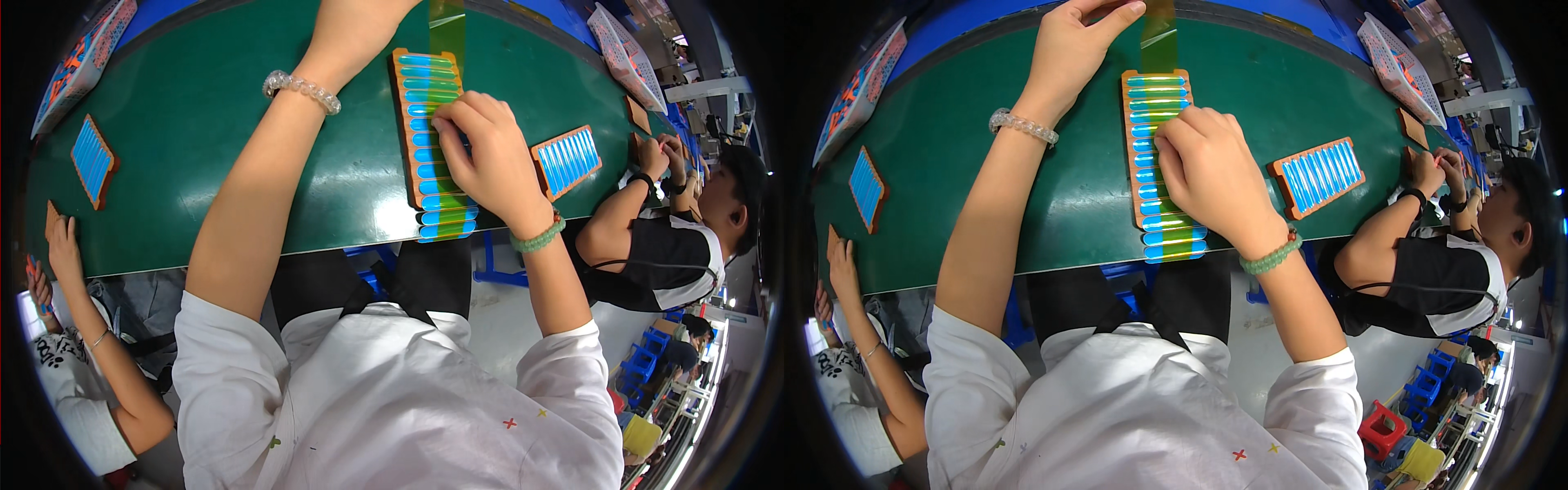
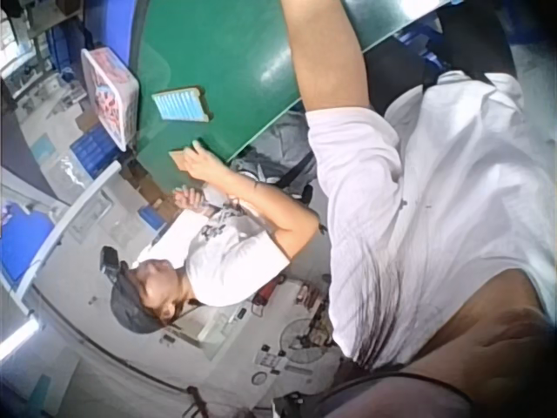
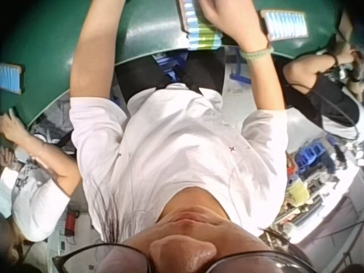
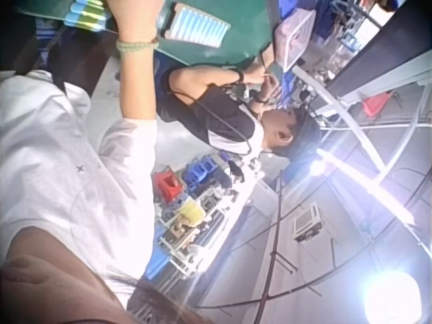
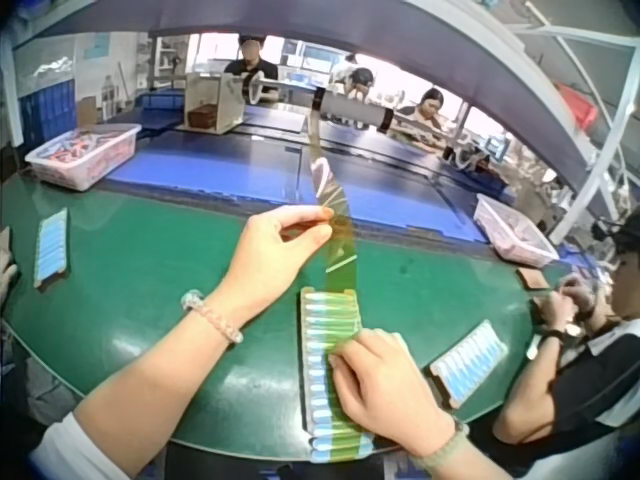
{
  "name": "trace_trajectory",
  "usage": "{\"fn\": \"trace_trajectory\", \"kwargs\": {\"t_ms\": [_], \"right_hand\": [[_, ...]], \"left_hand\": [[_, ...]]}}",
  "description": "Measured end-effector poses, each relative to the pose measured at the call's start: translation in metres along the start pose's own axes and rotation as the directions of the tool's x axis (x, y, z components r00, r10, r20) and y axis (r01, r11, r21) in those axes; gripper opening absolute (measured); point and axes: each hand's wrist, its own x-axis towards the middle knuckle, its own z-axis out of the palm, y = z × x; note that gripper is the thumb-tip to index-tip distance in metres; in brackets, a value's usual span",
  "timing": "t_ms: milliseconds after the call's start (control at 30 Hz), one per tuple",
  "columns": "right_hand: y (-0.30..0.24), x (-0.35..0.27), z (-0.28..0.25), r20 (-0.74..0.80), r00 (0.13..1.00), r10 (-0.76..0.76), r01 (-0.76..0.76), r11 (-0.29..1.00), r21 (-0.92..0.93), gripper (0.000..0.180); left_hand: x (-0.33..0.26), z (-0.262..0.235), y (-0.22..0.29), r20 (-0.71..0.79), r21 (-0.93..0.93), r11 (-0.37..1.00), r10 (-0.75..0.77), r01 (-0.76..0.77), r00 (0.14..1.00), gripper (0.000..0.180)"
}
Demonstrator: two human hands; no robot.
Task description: The person assembles small color-coded plastic components onto carrier strips by hand, placing them on a production line.
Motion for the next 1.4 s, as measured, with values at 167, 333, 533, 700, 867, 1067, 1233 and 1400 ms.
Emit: {"fn": "trace_trajectory", "kwargs": {"t_ms": [167,333,533,700,867,1067,1233,1400], "right_hand": [[0.011,0.015,0.007,-0.026,1.0,-0.013,0.013,1.0,-0.02,0.006],[0.023,0.032,0.015,-0.047,0.999,-0.019,0.017,0.999,-0.036,0.007],[0.029,0.051,0.021,-0.084,0.993,-0.079,0.074,0.995,-0.066,0.009],[0.038,0.066,0.026,-0.061,0.995,-0.075,0.07,0.994,-0.081,0.011],[0.04,0.062,0.023,-0.066,0.998,-0.02,0.016,0.999,-0.05,0.013],[0.059,0.049,0.003,-0.042,0.988,0.145,-0.148,0.988,-0.053,0.014],[0.047,0.042,-0.001,-0.064,0.923,0.38,-0.275,0.764,0.584,0.034],[0.007,0.042,-0.03,0.303,0.882,0.36,-0.433,0.371,0.821,0.027]], "left_hand": [[-0.003,0.001,-0.003,0.022,0.033,0.999,0.013,-0.014,1.0,0.023],[-0.004,0.002,-0.005,0.031,0.106,0.994,0.019,-0.023,0.999,0.024],[-0.003,-0.004,-0.012,0.078,0.218,0.976,-0.017,0.0,0.997,0.025],[-0.001,-0.01,-0.029,0.132,0.403,0.914,-0.004,-0.051,0.991,0.033],[-0.001,-0.013,-0.029,0.135,0.365,0.93,-0.015,-0.036,0.991,0.033],[0.002,-0.011,-0.01,0.114,0.245,0.969,-0.042,0.013,0.993,0.03],[0.006,-0.009,0.012,0.074,-0.142,0.986,-0.073,0.083,0.995,0.029],[0.01,-0.023,0.01,-0.034,-0.111,0.991,-0.08,0.076,0.996,0.037]]}}
